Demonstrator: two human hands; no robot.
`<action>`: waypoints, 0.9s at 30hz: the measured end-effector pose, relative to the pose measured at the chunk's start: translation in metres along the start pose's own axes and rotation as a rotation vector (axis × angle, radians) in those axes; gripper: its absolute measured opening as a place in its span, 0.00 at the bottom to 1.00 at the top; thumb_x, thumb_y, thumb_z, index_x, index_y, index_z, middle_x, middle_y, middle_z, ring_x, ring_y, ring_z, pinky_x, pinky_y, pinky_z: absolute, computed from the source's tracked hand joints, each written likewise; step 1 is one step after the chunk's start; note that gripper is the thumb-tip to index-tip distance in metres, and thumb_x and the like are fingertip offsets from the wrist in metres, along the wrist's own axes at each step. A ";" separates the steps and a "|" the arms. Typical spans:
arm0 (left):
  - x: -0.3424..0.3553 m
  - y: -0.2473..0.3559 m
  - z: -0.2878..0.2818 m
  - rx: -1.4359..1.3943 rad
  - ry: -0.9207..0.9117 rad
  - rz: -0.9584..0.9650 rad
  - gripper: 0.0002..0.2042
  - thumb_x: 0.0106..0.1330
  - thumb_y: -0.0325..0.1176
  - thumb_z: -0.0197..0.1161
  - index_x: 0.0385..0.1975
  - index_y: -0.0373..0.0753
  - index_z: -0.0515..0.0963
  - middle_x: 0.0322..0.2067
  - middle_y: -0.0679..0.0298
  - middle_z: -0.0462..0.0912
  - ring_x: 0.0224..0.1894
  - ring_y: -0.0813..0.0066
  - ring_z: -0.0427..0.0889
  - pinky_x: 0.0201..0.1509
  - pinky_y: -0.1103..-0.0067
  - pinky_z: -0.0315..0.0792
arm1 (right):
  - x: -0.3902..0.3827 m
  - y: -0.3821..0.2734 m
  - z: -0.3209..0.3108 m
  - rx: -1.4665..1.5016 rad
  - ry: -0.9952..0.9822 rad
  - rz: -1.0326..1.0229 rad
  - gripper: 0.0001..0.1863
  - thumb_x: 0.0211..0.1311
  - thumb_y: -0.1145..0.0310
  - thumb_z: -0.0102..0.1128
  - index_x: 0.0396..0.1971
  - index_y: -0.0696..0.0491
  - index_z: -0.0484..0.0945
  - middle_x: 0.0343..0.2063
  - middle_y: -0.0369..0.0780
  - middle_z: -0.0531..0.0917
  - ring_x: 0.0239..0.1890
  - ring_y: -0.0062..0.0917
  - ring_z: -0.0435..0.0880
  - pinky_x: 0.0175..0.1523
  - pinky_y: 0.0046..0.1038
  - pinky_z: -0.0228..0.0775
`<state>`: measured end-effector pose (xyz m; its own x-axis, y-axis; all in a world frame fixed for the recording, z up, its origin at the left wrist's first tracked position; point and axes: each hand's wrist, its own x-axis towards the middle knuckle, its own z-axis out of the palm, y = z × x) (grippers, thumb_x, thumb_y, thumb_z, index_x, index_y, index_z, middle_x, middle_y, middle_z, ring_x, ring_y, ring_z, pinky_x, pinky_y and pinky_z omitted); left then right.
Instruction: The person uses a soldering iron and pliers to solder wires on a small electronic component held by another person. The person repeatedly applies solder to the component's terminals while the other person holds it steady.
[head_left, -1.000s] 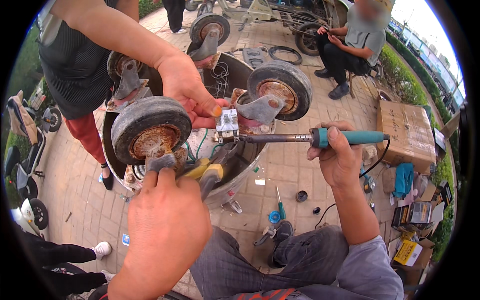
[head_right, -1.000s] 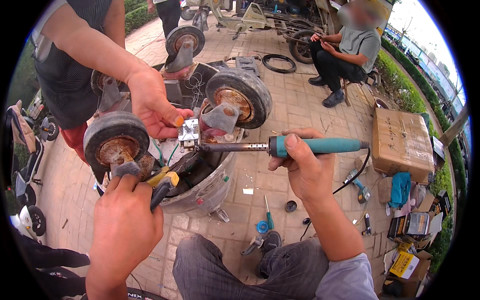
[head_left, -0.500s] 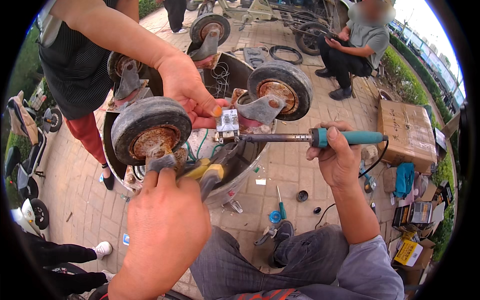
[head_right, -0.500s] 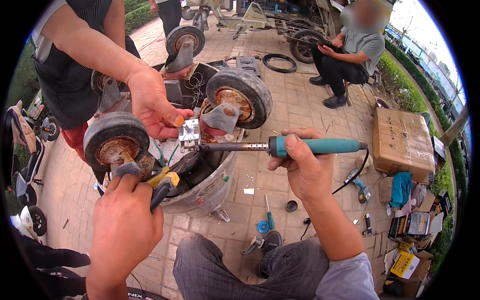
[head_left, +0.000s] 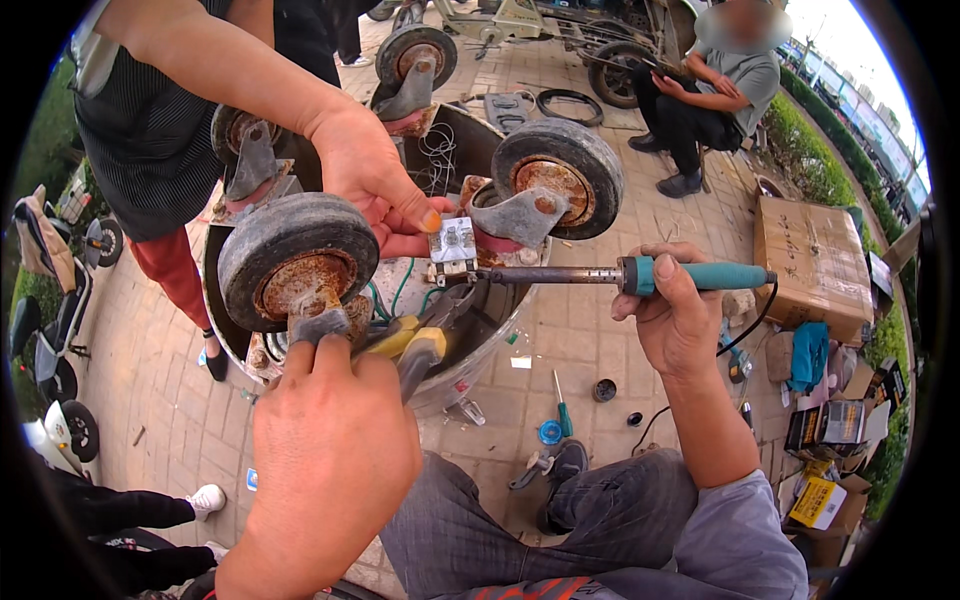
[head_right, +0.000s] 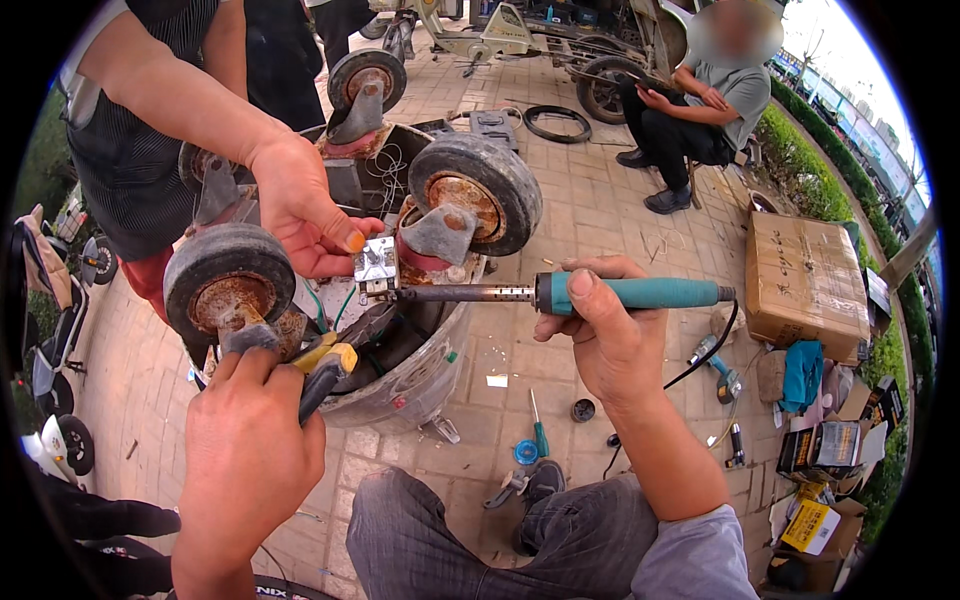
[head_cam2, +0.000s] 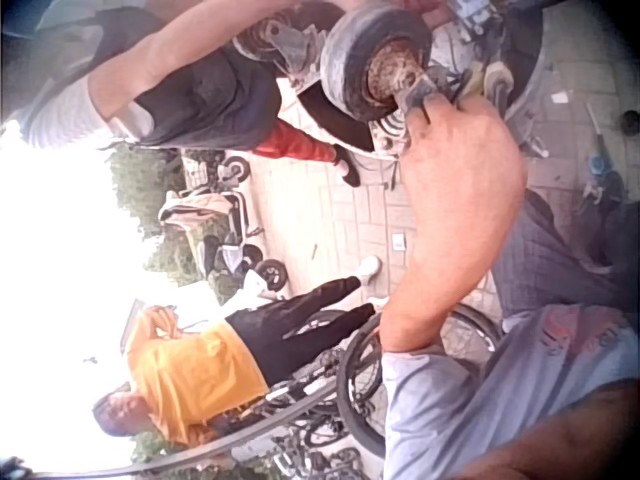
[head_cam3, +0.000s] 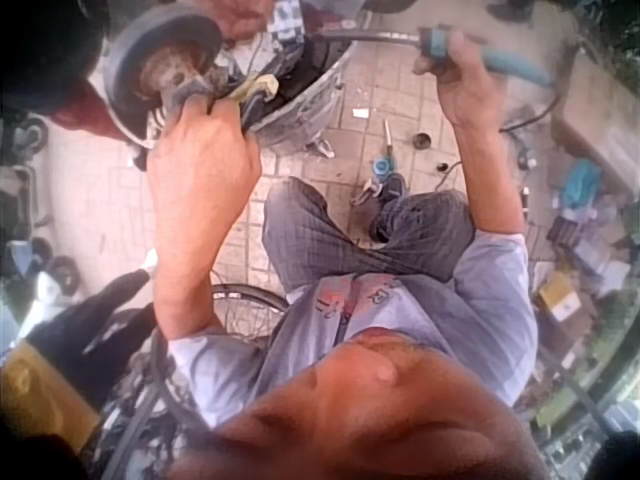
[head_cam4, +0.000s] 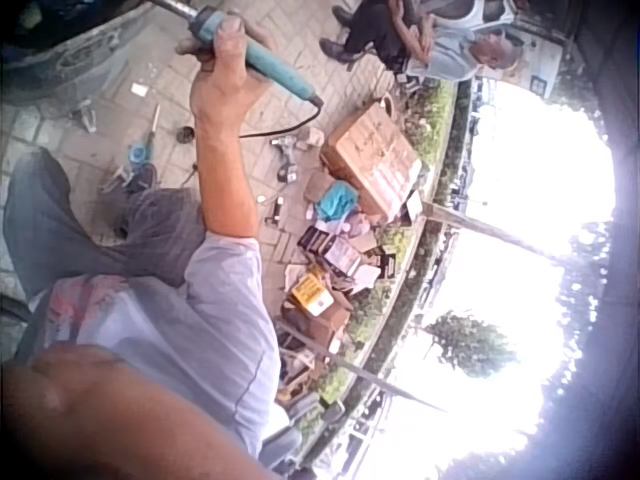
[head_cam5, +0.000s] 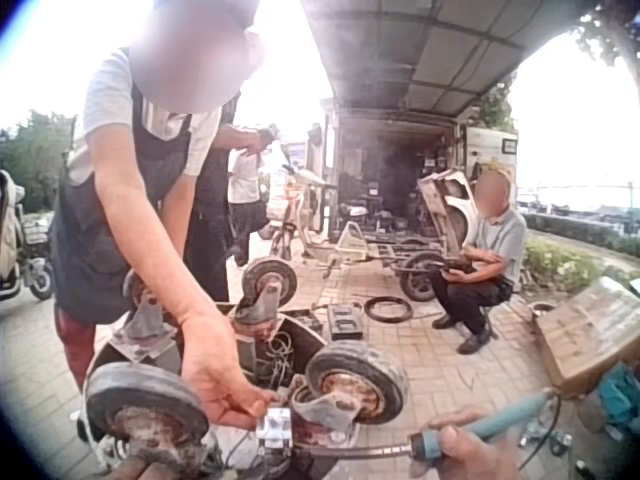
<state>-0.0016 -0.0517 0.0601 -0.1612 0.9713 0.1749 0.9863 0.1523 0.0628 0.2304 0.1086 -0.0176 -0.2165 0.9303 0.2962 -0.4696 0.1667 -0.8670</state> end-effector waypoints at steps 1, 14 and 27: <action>0.000 0.000 0.000 -0.001 0.000 0.001 0.08 0.50 0.27 0.64 0.28 0.30 0.77 0.32 0.51 0.77 0.39 0.52 0.78 0.39 0.63 0.74 | 0.000 0.000 0.000 0.004 0.000 0.000 0.16 0.64 0.66 0.63 0.42 0.63 0.74 0.30 0.47 0.83 0.25 0.31 0.84 0.29 0.32 0.81; 0.002 0.000 0.000 0.008 0.020 0.013 0.07 0.51 0.27 0.62 0.26 0.31 0.77 0.31 0.52 0.77 0.37 0.53 0.78 0.38 0.64 0.75 | -0.001 0.002 -0.003 0.006 0.019 0.008 0.13 0.65 0.66 0.61 0.42 0.61 0.75 0.33 0.48 0.82 0.23 0.31 0.83 0.28 0.34 0.80; 0.001 0.001 -0.001 -0.005 -0.004 -0.011 0.07 0.51 0.27 0.63 0.27 0.30 0.77 0.32 0.51 0.77 0.38 0.52 0.78 0.40 0.63 0.74 | -0.007 -0.001 -0.002 -0.004 0.034 -0.019 0.15 0.64 0.67 0.62 0.42 0.63 0.74 0.28 0.47 0.82 0.24 0.32 0.83 0.28 0.33 0.81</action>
<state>-0.0006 -0.0501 0.0609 -0.1716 0.9704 0.1701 0.9844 0.1618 0.0697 0.2339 0.1025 -0.0198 -0.1787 0.9375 0.2987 -0.4701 0.1853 -0.8630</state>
